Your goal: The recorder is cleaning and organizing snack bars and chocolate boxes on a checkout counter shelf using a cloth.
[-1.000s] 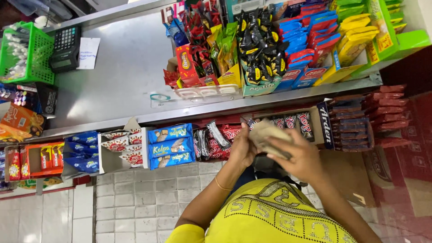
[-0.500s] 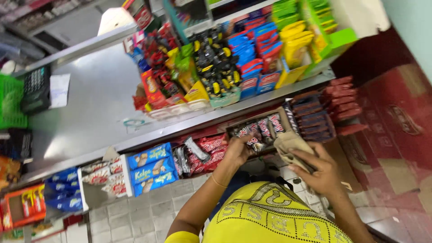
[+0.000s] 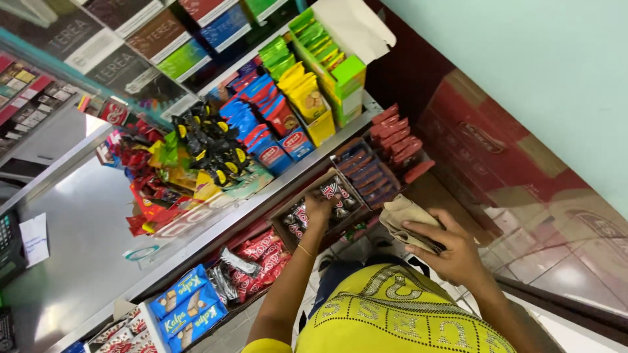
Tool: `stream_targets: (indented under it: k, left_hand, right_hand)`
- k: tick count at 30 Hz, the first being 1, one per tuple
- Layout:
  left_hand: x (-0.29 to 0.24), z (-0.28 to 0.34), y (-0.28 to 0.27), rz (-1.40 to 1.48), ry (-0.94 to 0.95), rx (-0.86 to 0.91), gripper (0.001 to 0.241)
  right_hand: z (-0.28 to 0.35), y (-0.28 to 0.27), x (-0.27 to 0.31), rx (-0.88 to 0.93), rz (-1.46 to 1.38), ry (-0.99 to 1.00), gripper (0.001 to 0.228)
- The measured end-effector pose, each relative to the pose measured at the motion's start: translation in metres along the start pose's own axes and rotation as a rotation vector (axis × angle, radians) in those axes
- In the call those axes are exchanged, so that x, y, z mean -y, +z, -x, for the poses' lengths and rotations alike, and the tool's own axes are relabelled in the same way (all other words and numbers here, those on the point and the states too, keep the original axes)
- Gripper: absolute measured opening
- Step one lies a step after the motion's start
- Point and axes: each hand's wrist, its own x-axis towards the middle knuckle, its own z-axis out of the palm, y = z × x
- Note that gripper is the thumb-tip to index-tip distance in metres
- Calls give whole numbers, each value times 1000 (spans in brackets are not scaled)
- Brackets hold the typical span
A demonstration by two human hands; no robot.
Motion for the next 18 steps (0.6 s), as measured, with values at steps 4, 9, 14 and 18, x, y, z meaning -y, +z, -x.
stream_targets:
  k: [4, 9, 14, 18]
  left_hand:
    - [-31, 33, -3, -168, 140, -28, 59]
    - [-56, 57, 3, -412, 297, -22, 55]
    - [-63, 67, 6, -416, 303, -81, 68]
    - [-54, 53, 7, -444, 295, -25, 62]
  right_hand:
    - [6, -17, -17, 46, 6, 21, 44]
    - [8, -29, -35, 125, 60, -13, 44]
    - [9, -28, -46, 204, 107, -106, 43]
    - [23, -17, -52, 175, 78, -114, 46]
